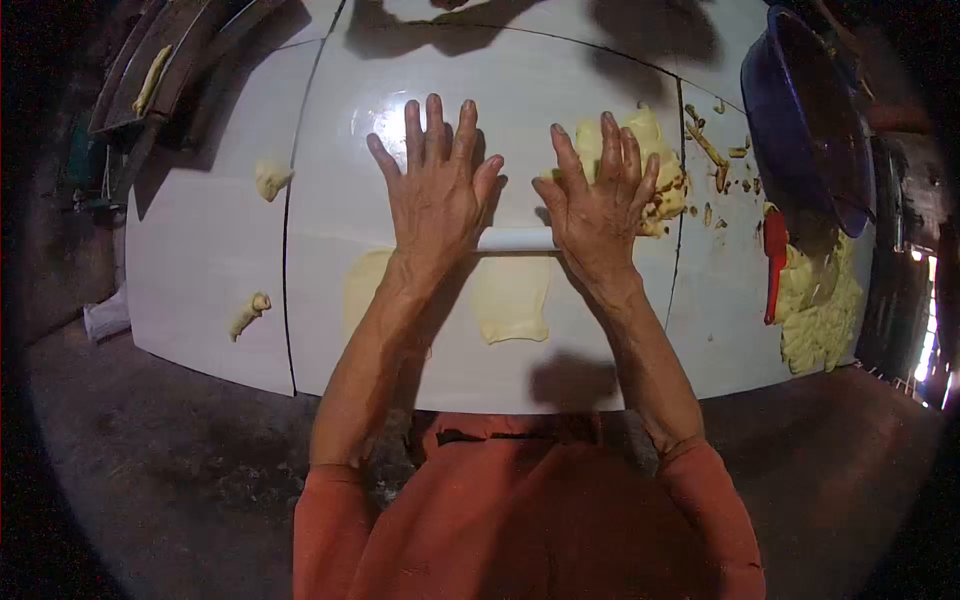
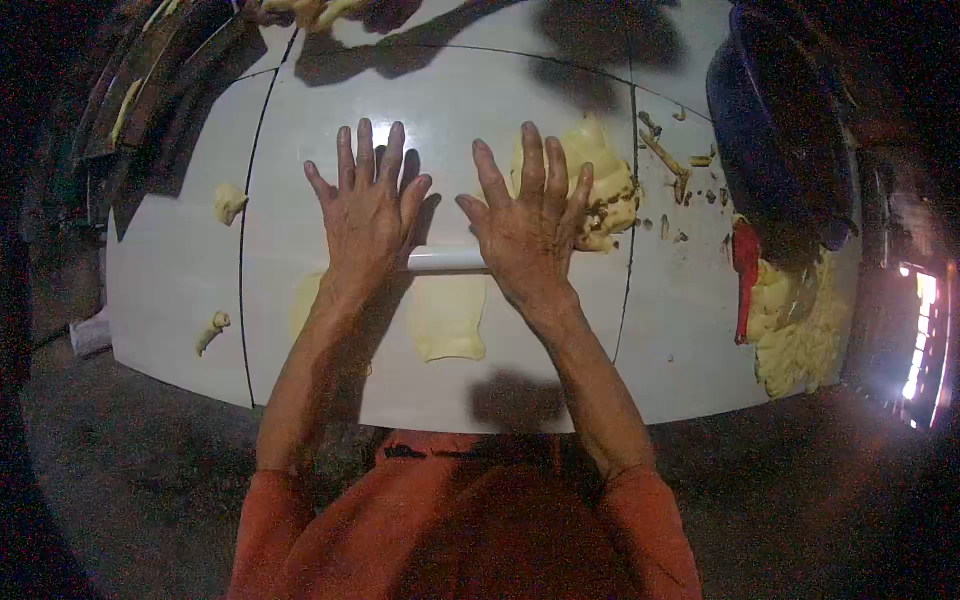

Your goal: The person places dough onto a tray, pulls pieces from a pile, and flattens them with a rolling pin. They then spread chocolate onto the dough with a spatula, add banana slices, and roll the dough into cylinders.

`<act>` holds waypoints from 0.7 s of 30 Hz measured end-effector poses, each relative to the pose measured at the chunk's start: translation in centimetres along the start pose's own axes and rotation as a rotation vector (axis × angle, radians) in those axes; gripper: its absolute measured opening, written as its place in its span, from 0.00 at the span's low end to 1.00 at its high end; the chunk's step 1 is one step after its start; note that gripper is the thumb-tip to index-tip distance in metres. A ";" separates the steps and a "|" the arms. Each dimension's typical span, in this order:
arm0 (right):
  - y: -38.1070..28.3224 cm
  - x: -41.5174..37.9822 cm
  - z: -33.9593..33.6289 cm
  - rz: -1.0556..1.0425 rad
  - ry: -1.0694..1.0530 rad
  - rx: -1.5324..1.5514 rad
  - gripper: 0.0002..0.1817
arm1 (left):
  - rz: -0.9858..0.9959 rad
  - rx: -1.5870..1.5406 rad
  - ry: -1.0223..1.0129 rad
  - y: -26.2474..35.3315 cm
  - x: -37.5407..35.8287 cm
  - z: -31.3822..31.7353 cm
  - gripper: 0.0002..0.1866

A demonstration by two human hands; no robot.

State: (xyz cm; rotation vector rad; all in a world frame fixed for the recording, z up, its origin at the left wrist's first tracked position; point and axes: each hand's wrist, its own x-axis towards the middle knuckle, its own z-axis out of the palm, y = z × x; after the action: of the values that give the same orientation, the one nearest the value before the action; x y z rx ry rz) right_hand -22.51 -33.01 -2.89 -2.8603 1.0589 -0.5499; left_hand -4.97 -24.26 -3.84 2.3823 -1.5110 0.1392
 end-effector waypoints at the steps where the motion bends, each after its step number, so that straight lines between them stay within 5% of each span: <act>1: 0.4 0.4 -0.4 -0.112 0.026 0.091 0.35 | 0.028 0.010 0.015 -0.4 0.5 0.2 0.36; 5: 1.4 -3.7 0.0 -0.426 -0.226 0.253 0.31 | 0.063 -0.077 -0.057 -0.9 -1.4 -0.2 0.39; 11: 0.5 -5.1 -6.7 -0.347 -0.292 0.382 0.26 | 0.234 -0.092 -0.125 0.5 -5.3 -4.6 0.44; 15: -0.5 -8.8 -5.0 -0.300 -0.300 0.137 0.34 | 0.211 -0.028 -0.205 1.6 -10.4 -4.1 0.40; 16: -1.2 -9.6 -5.7 -0.190 -0.446 0.212 0.35 | 0.188 -0.038 -0.236 2.1 -11.7 -4.5 0.39; 21: -1.9 -17.7 -5.8 -0.249 -0.335 0.157 0.34 | 0.140 -0.198 -0.274 3.5 -19.6 -5.8 0.38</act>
State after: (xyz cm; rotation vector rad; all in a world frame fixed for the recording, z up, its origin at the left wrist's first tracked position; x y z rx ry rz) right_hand -35.77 -19.77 -2.67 -2.8226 0.5869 -0.1417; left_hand -16.18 -6.90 -2.50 2.2065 -1.7236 -0.3043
